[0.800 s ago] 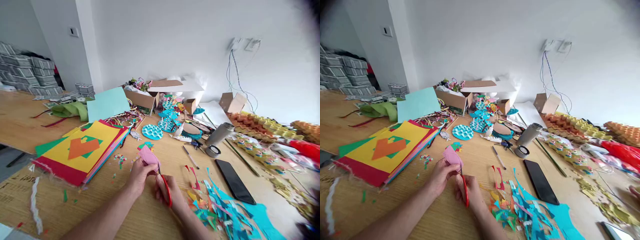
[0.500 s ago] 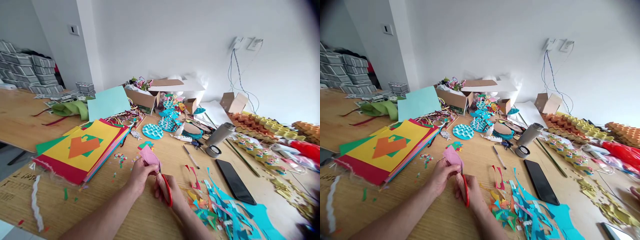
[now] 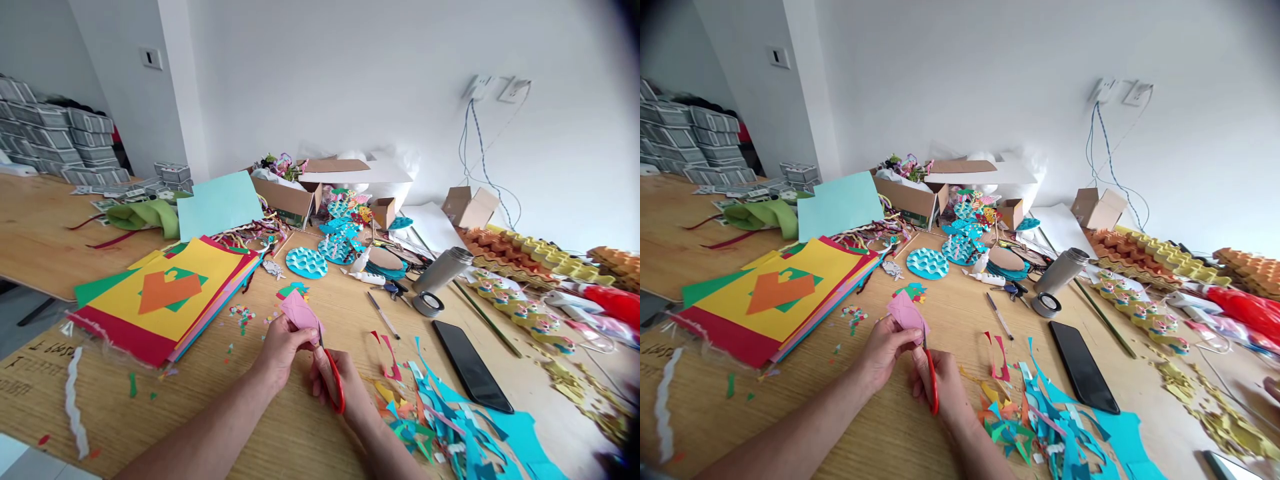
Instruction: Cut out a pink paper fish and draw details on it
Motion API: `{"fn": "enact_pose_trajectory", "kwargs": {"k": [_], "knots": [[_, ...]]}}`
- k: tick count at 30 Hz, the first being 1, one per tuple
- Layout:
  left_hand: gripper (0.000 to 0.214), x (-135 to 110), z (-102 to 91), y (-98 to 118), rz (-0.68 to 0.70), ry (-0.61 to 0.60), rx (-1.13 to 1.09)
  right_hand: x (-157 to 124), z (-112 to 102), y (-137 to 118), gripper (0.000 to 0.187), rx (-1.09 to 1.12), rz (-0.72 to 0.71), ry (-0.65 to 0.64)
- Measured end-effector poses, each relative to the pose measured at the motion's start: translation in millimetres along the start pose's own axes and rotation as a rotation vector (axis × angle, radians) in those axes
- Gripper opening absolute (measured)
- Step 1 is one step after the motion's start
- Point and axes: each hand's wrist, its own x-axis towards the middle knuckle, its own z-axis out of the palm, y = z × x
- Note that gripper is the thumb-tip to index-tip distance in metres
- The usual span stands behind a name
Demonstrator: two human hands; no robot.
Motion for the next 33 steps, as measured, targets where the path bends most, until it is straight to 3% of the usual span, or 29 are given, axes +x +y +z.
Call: {"fn": "enact_pose_trajectory", "kwargs": {"k": [33], "knots": [[0.021,-0.5,0.4,3.1,-0.011,-0.007,0.015,0.2,-0.1,0.8,0.066,-0.013,0.006,0.005]]}}
